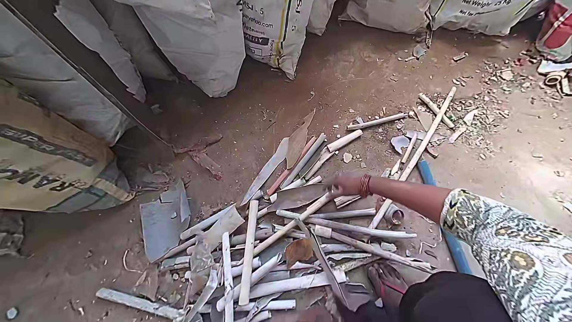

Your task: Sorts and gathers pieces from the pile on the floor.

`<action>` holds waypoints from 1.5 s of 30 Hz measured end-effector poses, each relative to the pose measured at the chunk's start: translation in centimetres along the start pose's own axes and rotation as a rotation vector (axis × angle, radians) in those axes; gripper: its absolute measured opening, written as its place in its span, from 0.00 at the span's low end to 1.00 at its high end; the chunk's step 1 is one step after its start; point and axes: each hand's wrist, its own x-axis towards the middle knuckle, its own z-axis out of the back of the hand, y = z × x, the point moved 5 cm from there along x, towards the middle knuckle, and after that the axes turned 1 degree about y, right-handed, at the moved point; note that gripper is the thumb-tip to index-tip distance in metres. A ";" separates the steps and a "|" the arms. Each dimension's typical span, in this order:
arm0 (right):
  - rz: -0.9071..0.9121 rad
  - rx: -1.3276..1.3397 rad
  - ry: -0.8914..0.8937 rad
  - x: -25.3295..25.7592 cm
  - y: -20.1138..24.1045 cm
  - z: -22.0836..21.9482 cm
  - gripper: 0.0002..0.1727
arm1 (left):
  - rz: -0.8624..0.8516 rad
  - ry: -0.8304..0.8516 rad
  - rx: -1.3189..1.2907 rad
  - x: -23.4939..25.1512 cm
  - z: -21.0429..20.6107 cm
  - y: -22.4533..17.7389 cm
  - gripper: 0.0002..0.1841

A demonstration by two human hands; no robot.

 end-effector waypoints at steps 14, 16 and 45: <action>-0.470 -0.485 -0.589 1.7 -14.4 12.8 0.17 | 0.028 -0.671 -0.188 -1.8 21.4 7.2 0.33; -0.388 -0.419 -0.573 3.1 -12.0 11.2 0.18 | 0.144 -0.831 -0.211 0.3 25.6 10.1 0.41; -0.354 -0.026 -0.075 -1.8 1.2 -4.4 0.49 | 0.238 -0.376 -0.239 -4.7 12.3 5.0 0.36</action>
